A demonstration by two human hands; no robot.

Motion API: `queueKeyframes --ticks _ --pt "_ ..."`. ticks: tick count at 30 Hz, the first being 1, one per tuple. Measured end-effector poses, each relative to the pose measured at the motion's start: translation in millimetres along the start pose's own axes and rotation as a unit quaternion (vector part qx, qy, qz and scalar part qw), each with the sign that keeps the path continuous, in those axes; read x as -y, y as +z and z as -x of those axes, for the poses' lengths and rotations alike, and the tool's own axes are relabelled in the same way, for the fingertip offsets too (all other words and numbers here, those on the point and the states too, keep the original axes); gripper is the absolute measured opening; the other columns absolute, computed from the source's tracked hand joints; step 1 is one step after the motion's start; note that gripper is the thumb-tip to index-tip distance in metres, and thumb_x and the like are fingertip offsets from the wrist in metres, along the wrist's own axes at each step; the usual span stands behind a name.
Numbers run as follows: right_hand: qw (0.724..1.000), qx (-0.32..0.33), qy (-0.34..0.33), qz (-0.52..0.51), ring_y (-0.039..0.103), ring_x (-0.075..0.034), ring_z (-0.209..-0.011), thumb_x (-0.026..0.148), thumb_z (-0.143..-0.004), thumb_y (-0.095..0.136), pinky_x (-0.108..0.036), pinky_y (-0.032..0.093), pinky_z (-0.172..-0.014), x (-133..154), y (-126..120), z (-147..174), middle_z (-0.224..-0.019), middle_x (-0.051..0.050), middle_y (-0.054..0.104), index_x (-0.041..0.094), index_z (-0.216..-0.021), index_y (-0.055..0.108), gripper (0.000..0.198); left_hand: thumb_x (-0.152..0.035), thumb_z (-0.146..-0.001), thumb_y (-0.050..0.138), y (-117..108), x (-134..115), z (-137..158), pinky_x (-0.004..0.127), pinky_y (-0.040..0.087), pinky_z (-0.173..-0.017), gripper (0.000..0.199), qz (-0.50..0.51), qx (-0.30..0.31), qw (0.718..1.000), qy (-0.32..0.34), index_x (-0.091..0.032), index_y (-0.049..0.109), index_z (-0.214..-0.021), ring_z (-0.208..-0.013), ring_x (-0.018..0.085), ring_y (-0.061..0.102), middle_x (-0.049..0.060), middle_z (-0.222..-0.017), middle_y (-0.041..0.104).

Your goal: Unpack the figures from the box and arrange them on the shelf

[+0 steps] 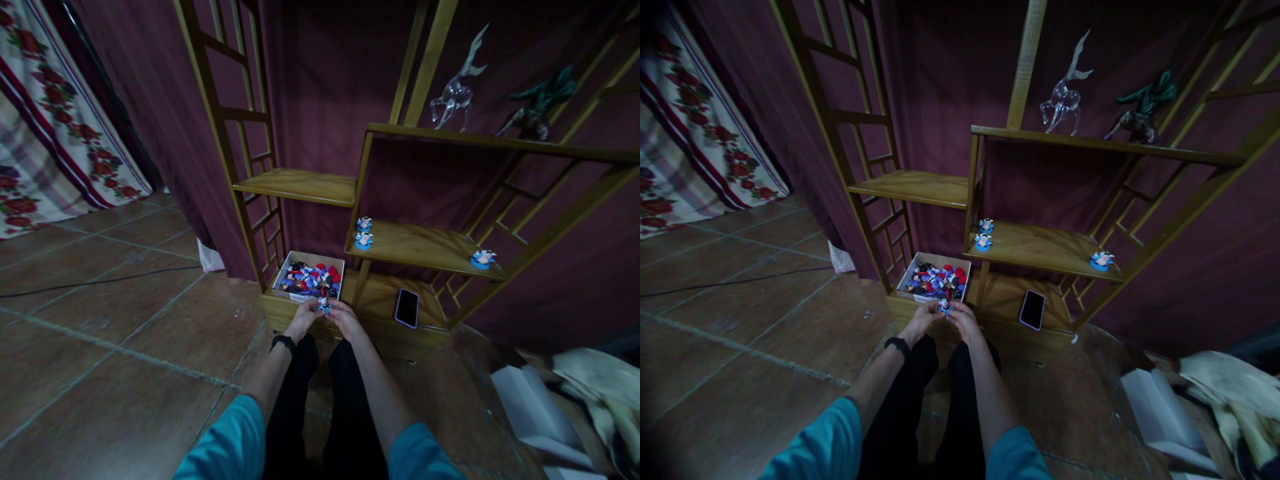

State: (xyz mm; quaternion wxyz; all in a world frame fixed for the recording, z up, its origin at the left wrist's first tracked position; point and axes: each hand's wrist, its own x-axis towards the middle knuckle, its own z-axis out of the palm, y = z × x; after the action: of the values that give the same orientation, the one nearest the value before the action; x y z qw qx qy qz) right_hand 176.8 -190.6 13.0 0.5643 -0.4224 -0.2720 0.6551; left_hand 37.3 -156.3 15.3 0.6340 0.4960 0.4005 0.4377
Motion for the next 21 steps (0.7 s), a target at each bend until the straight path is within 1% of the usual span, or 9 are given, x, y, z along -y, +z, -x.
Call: queueKeyframes --ticks 9,14,21 --pt "1.0 -0.006 -0.01 -0.01 0.063 -0.018 -0.085 0.021 -0.052 0.075 -0.032 0.047 -0.081 -2.4 -1.7 -1.7 -0.089 -0.005 0.069 0.018 -0.084 0.064 0.034 -0.019 -0.045 0.078 1.9 -1.7 1.3 0.028 0.043 -0.074 0.035 0.01 0.005 1.0 -0.008 -0.015 0.066 -0.078 -0.073 0.016 0.058 0.004 -0.073 0.066" --pt "1.0 -0.013 -0.013 0.001 0.063 -0.018 -0.082 0.021 -0.051 0.074 -0.032 0.048 -0.078 -3.0 -2.2 -3.3 -0.085 -0.004 0.068 0.018 -0.081 0.064 0.032 -0.022 -0.045 0.078 2.4 -1.4 2.0 0.029 0.044 -0.07 0.039 0.018 -0.017 0.999 -0.021 -0.014 0.066 -0.081 -0.072 0.016 0.059 0.004 -0.074 0.066" --pt "1.0 -0.014 -0.012 0.001 0.063 -0.018 -0.082 0.019 -0.051 0.073 -0.032 0.048 -0.078 -2.9 -1.9 -3.5 -0.083 -0.003 0.068 0.018 -0.08 0.064 0.03 -0.023 -0.046 0.078 1.4 2.4 -1.0 0.028 0.044 -0.067 0.035 0.028 -0.015 0.999 -0.022 -0.014 0.066 -0.078 -0.068 0.016 0.058 0.004 -0.071 0.066"
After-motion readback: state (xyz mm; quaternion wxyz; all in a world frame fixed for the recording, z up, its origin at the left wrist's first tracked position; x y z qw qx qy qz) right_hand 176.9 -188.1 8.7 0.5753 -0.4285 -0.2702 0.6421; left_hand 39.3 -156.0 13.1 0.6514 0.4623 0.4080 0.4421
